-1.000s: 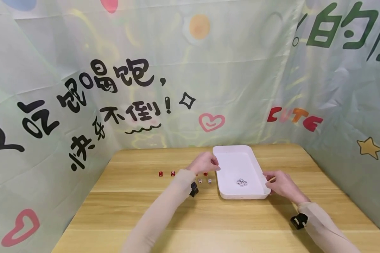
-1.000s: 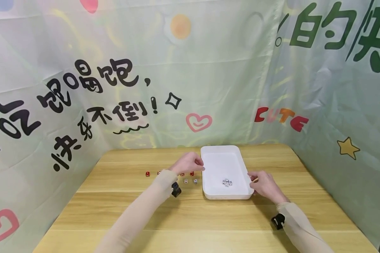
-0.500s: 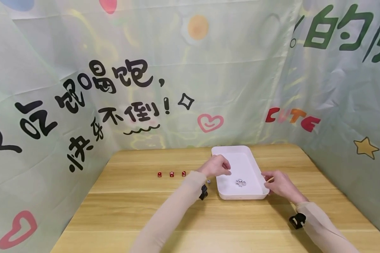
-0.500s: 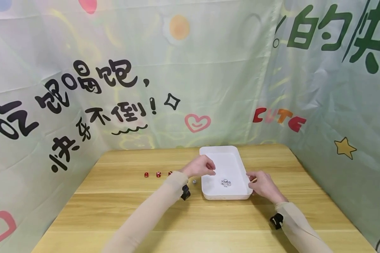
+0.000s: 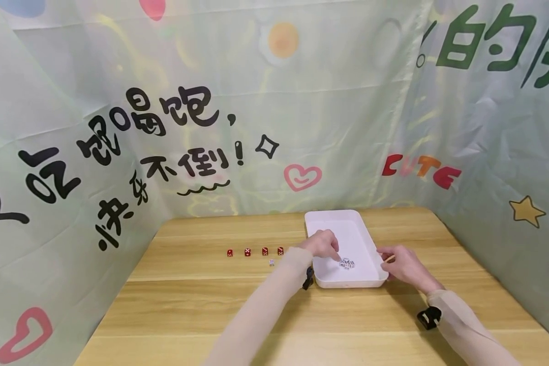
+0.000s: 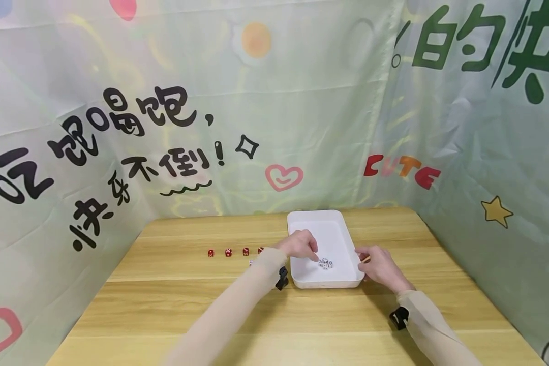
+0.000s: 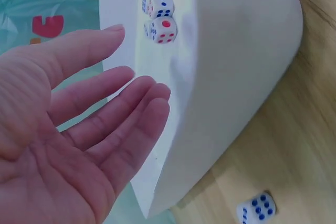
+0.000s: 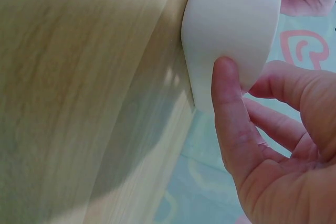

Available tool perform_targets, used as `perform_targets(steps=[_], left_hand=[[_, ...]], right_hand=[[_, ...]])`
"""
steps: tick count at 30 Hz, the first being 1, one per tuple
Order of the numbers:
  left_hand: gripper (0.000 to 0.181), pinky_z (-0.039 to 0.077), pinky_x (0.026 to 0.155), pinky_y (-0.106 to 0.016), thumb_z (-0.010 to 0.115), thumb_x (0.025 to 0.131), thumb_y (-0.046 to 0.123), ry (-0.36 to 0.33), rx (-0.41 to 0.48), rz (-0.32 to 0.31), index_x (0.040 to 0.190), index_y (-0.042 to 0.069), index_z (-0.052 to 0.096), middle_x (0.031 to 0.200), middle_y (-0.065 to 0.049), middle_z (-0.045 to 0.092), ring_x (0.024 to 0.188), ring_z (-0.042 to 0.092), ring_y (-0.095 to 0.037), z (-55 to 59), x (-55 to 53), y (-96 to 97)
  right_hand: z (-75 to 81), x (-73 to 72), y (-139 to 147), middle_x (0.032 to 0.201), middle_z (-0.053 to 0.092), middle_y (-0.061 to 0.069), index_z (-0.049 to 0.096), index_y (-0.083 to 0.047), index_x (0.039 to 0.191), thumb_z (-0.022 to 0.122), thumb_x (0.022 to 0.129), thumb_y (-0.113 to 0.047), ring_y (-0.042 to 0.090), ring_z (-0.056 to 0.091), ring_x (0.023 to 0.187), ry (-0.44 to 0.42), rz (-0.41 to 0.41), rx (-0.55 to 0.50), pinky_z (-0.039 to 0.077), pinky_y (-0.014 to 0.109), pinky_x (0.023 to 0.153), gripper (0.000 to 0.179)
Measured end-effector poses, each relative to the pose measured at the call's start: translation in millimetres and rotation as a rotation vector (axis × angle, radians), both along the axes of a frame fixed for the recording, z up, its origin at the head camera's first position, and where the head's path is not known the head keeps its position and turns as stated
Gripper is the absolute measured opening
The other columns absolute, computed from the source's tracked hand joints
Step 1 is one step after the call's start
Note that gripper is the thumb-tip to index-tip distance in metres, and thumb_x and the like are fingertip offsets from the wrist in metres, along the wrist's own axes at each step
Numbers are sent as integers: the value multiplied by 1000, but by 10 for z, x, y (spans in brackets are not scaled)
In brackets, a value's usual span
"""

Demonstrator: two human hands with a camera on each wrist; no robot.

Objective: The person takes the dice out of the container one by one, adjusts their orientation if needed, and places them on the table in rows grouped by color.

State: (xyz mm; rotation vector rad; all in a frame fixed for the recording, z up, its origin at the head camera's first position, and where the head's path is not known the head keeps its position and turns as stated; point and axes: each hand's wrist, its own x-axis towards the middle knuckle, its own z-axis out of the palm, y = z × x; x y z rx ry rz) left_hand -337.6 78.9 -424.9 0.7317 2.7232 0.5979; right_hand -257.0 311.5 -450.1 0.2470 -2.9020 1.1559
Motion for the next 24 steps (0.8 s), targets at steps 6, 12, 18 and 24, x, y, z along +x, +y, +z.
perform_targets(steps=[6,12,18,24], left_hand=[[14,43,67,-20,81,80,25,-44,-46,17,80,16,70,79,8,62,75,53,-8,-56,37,95],[13,45,76,-23,81,79,26,-71,-108,30,83,19,71,86,8,63,81,54,-8,-72,28,169],[12,44,76,-21,83,77,21,-43,-146,8,85,19,74,86,8,64,81,54,-7,-34,23,204],[11,43,71,-20,84,77,20,6,-182,9,80,20,73,80,9,63,77,53,-7,-66,48,226]], right_hand=[[-3,22,-3,98,63,25,55,18,125,61,81,7,25,65,81,-6,0,-5,56,32,56,45],[2,15,8,101,63,26,54,17,126,60,82,6,25,64,83,-19,-9,-6,57,31,57,46],[27,10,15,100,62,26,55,17,125,60,82,6,26,63,82,-6,-4,1,56,32,56,44],[18,13,2,99,63,26,55,17,125,61,82,6,24,64,79,-7,-1,-1,56,32,56,45]])
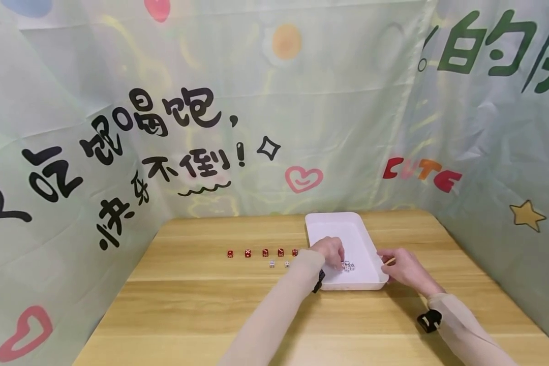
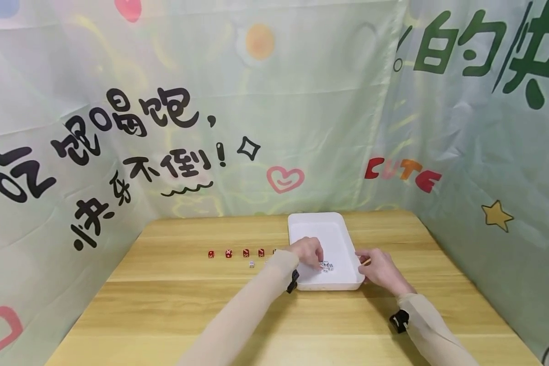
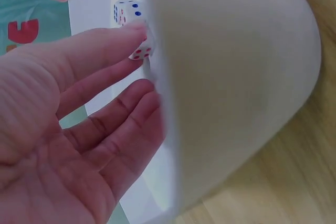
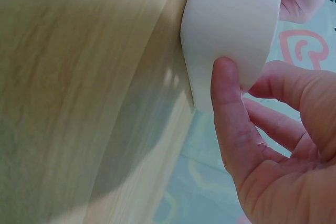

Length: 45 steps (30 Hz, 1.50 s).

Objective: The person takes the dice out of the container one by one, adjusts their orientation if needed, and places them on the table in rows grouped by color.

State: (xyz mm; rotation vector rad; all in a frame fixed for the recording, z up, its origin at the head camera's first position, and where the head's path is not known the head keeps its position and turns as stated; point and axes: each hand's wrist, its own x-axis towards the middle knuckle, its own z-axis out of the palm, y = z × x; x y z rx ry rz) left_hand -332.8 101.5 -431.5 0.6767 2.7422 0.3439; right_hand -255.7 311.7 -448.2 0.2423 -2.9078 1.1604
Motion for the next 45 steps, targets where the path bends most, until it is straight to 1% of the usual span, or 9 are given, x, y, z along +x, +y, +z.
perform_targets(steps=[5,11,18,21,26,31,37,42,45], left_hand=[[13,42,69,-21,85,76,24,42,-16,-7,77,22,72,78,10,62,76,53,-7,-32,-10,33],[14,42,70,-21,85,75,24,54,-26,9,73,23,71,77,11,61,76,52,-7,-49,-9,34],[14,42,66,-21,83,77,21,41,10,24,72,21,70,73,10,61,71,53,-7,-82,-18,-19],[13,43,65,-20,81,77,20,36,49,22,73,21,69,73,10,61,71,54,-7,-83,-28,-48],[7,43,63,-18,77,81,19,41,124,-56,77,18,72,72,11,62,69,54,-6,-84,-63,-94],[6,42,63,-15,74,85,19,68,137,-139,79,18,73,71,12,62,69,54,-4,-91,-105,-133],[4,43,65,-16,74,84,18,59,161,-153,81,18,72,75,11,63,72,55,-5,-59,-116,-221],[3,43,68,-16,74,82,17,75,194,-158,84,18,73,78,11,64,74,55,-5,31,-78,-333],[2,43,68,-17,73,82,17,84,225,-170,82,18,72,77,11,64,73,54,-5,79,-72,-392]], right_hand=[[-10,-7,1,101,63,27,55,16,126,60,82,6,24,63,81,-12,-12,5,57,32,57,45],[-19,-14,0,102,63,27,54,17,126,60,82,6,25,63,83,-20,-7,0,57,33,58,46],[-27,2,-12,102,63,26,54,16,126,61,82,6,25,63,83,-23,-9,3,57,33,58,46],[-39,10,-12,101,63,25,55,16,126,61,82,6,24,63,82,-23,-15,6,56,32,57,46],[-39,1,-7,102,63,26,55,16,126,60,82,6,25,63,83,-12,-16,1,56,32,56,46],[-26,-17,-12,102,63,26,56,16,125,61,82,6,25,63,84,-7,-11,-2,56,32,56,45],[-5,-20,-15,101,63,26,55,16,125,62,82,6,26,64,84,-2,0,-3,56,32,56,45],[-23,-13,-21,100,64,25,56,17,124,61,81,6,26,64,83,-2,-1,-10,56,32,56,45],[-32,-14,-8,101,64,25,56,16,125,61,82,5,26,64,84,-4,-7,-9,57,32,56,45]])
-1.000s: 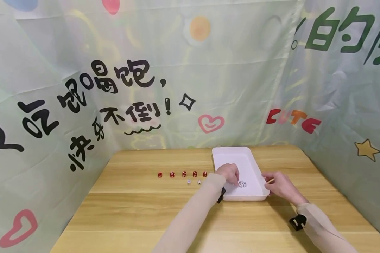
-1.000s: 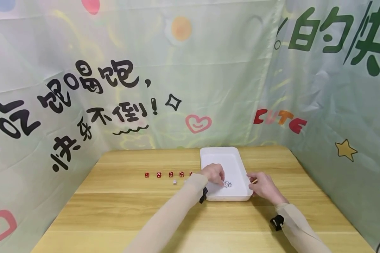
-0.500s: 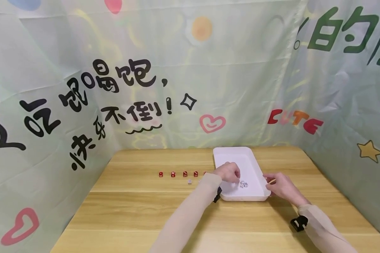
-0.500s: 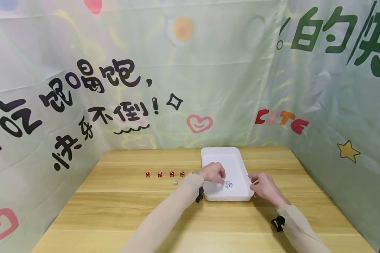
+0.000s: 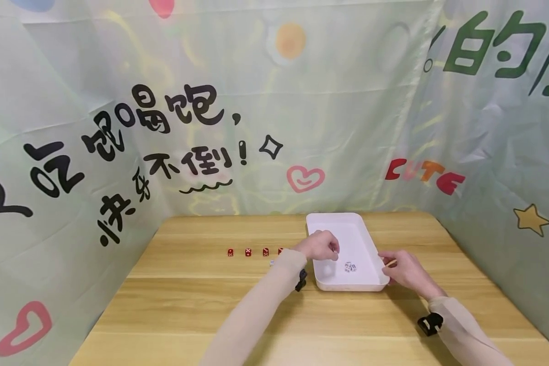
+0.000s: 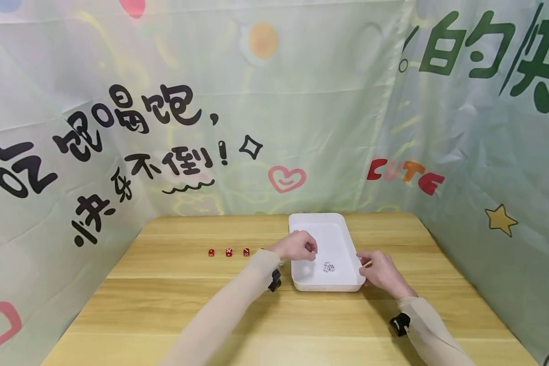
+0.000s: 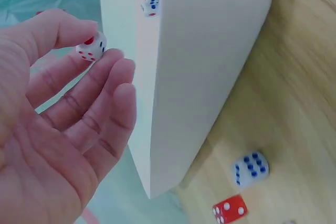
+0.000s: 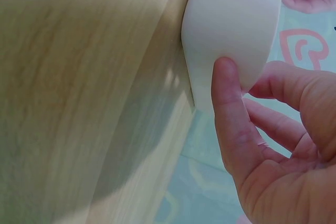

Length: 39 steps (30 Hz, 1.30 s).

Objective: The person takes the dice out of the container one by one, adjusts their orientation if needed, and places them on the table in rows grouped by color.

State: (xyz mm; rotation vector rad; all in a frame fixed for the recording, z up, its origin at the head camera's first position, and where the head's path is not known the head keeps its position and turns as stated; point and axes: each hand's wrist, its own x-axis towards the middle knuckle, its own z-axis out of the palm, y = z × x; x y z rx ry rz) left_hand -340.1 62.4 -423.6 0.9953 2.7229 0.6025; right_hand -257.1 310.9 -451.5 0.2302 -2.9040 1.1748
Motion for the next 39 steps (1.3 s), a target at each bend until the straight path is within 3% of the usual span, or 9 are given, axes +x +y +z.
perform_targets(steps=[7,15,23,27,33,39], left_hand=[[3,43,69,-16,71,86,16,-29,97,-17,83,15,71,76,9,64,72,53,-4,-22,-7,-164],[4,47,71,-14,71,87,11,-74,212,-78,90,8,72,81,5,68,73,56,-1,-44,31,-370],[19,51,77,-17,72,88,10,-120,293,-31,104,-1,73,92,-3,73,83,64,-4,-54,43,-615],[23,51,82,-19,70,89,13,-134,320,-5,108,0,72,96,-1,73,88,65,-6,-66,46,-739],[20,53,80,-24,69,91,12,-171,379,3,106,-1,71,95,-2,73,88,65,-9,-67,77,-969],[16,53,77,-25,69,90,11,-180,401,27,102,0,71,90,0,72,82,64,-8,-156,50,-1225]], right_hand=[[-8,-7,10,101,65,27,55,16,126,61,82,5,27,64,84,12,4,-1,57,32,56,45],[-25,-17,-26,101,66,26,55,16,126,61,82,6,26,64,84,4,-2,5,56,32,56,46],[-11,-20,-13,99,65,27,53,18,127,60,82,7,25,64,79,-7,10,-4,56,33,56,47],[-1,-28,-20,101,66,27,54,16,127,61,82,6,26,64,82,-13,3,-1,56,32,57,47],[3,-45,-22,101,65,27,54,16,127,61,82,6,26,64,82,-3,7,-5,56,32,56,46],[-9,-24,10,101,66,28,53,17,127,60,81,7,24,64,78,-8,15,-11,56,32,56,48]])
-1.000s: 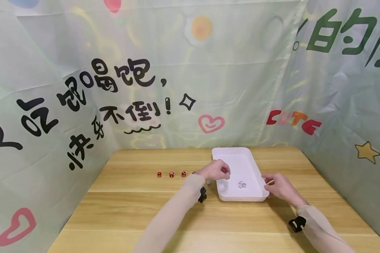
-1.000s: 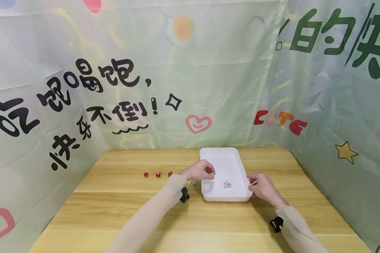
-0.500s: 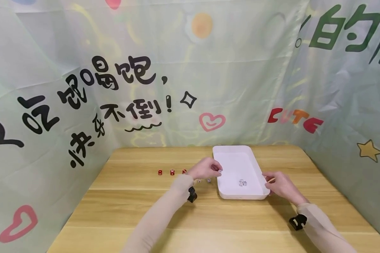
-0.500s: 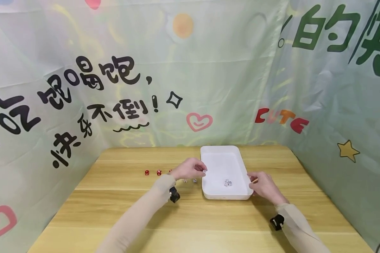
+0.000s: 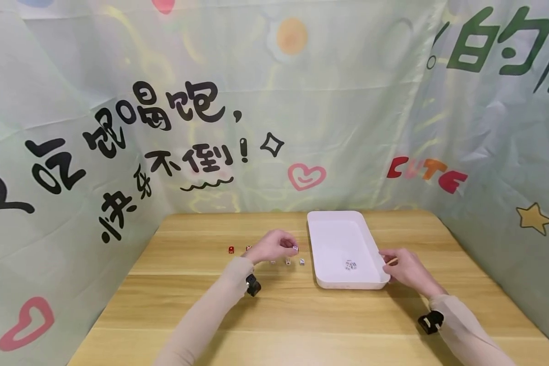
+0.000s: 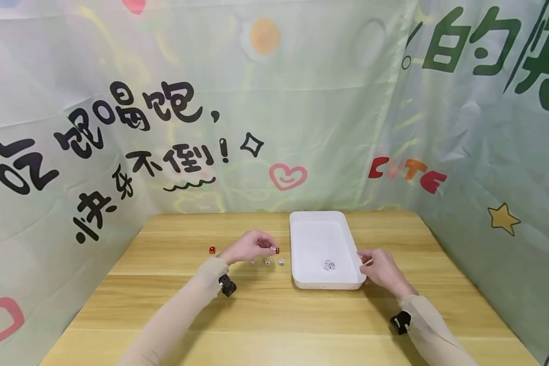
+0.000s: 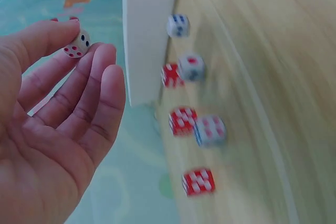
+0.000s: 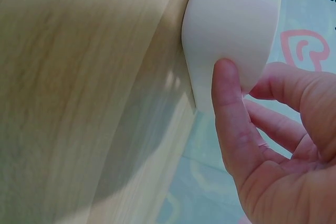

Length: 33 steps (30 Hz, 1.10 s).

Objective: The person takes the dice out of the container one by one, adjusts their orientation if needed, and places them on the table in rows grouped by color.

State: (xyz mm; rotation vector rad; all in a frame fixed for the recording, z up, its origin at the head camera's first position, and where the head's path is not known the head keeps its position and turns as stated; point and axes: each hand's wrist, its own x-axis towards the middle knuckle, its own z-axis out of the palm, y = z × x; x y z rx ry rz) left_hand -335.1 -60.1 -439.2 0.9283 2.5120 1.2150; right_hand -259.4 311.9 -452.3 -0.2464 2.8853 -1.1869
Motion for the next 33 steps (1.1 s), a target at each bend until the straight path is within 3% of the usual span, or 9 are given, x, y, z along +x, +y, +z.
perform_targets(steps=[9,16,23,33], left_hand=[[20,54,79,-28,67,91,9,-40,3,63,107,-3,70,96,-9,72,85,65,-13,-7,12,-344],[23,54,86,-33,70,88,10,-74,-46,142,109,0,69,97,-5,71,89,66,-16,-48,-3,-621],[24,59,69,-40,69,83,-3,-181,-55,157,106,-4,66,94,-16,69,79,68,-31,-114,17,-792],[7,53,62,-28,75,80,0,-86,-263,110,85,4,72,77,-3,68,66,61,-15,-139,-22,-834]], right_hand=[[4,-1,2,104,65,28,52,18,128,60,82,7,27,63,85,0,-6,6,56,32,56,47],[3,-8,5,102,65,28,53,18,127,60,82,6,27,63,83,3,0,-1,56,33,56,46],[1,14,11,102,65,28,54,17,127,61,82,6,27,63,85,-8,-8,7,56,31,56,47],[-14,1,1,101,65,27,54,17,126,60,81,6,26,64,83,13,-4,12,56,31,56,47]])
